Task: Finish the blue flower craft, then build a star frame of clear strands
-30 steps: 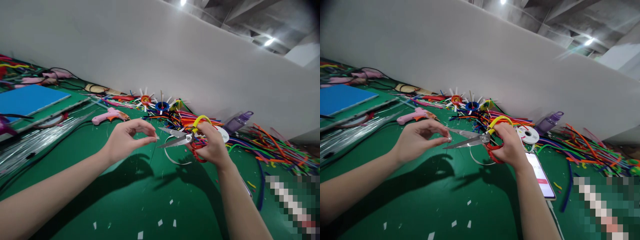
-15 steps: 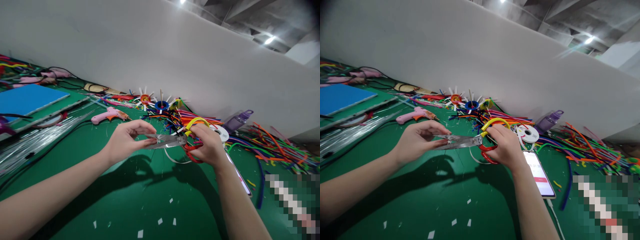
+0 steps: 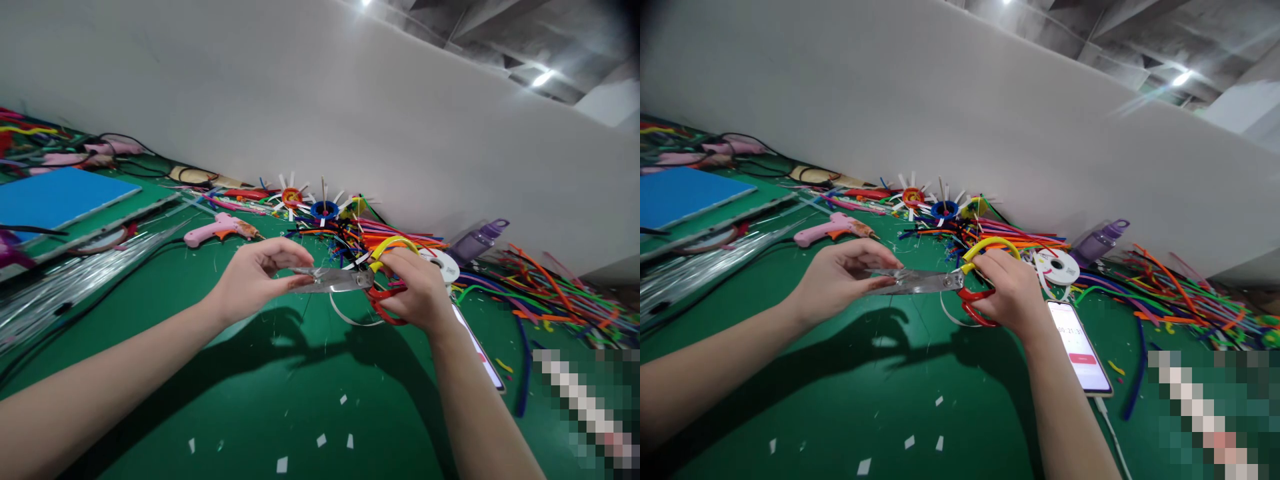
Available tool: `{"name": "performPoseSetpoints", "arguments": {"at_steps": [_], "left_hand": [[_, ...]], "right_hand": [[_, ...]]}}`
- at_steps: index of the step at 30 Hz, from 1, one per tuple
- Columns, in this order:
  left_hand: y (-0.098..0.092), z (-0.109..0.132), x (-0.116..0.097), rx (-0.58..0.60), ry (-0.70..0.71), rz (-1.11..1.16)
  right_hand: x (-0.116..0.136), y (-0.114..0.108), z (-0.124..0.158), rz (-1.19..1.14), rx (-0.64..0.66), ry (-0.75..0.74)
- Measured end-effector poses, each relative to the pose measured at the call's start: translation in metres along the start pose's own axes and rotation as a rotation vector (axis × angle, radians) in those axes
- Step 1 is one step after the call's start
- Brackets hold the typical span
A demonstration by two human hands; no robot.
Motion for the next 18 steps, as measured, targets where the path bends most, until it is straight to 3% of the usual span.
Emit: {"name": "performPoseSetpoints", "arguments": {"at_steps": [18], "left_hand": [[0.0002,-0.001,0.0031,0.024,-0.006,0.008]], "right_hand": [[0.0025,-0.0027,-0.0011,0.015,-0.008,-0.018]]}}
Point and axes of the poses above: each hand's wrist, its own z-axis away from the middle knuckle, its own y-axis out of the palm, x = y × z, the point moved 5 cm from there along -z, towards the middle knuckle, and after that the axes turned 3 degrees about -z, right-handed, at the moved point
